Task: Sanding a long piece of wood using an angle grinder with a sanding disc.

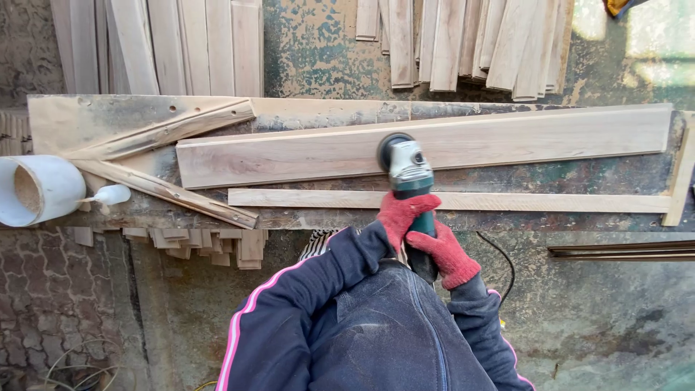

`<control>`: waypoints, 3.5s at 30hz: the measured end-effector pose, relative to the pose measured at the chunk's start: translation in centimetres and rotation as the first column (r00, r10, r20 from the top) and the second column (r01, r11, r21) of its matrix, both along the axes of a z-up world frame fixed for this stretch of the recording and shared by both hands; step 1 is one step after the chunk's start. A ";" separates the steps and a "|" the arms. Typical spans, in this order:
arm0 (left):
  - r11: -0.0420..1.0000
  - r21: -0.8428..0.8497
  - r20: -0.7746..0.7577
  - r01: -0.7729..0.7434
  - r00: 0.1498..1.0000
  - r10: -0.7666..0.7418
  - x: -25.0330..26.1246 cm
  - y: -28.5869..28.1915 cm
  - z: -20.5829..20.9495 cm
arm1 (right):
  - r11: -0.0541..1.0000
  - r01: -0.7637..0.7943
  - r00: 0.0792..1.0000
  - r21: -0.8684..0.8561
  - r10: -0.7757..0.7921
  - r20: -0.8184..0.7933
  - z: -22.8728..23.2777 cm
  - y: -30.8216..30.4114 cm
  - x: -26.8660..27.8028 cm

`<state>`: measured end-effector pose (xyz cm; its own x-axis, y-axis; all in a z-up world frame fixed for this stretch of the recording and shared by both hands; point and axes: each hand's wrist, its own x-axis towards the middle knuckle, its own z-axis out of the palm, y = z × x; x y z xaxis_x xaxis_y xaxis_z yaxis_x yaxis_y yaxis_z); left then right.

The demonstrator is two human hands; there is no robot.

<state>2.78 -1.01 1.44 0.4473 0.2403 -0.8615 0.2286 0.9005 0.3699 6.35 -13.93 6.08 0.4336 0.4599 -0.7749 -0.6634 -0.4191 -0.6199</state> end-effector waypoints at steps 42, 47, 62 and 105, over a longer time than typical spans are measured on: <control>0.955 0.043 -0.004 -0.292 0.956 0.293 -5.6 6.8 0.2 | 0.941 -0.335 0.942 -0.043 0.335 -0.014 3.9 9.9 -1.9; 0.991 0.134 0.210 0.022 0.976 -0.050 -0.7 1.0 -1.5 | 0.993 -0.083 0.996 -0.086 0.084 0.003 -0.2 2.0 0.0; 0.987 0.074 -0.101 -0.140 0.984 0.147 -5.7 3.7 -0.4 | 0.961 -0.268 0.962 -0.060 0.270 0.028 2.8 6.5 -3.4; 0.992 0.007 0.047 0.130 0.990 -0.130 7.2 -7.4 -5.7 | 0.995 0.104 0.994 -0.008 -0.104 -0.015 -3.5 -7.7 5.1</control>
<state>9.96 -8.43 -4.22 0.5151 0.1808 -0.8378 0.3255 0.8630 0.3864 11.46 -21.68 2.53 0.4668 0.4070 -0.7852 -0.7132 -0.3518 -0.6063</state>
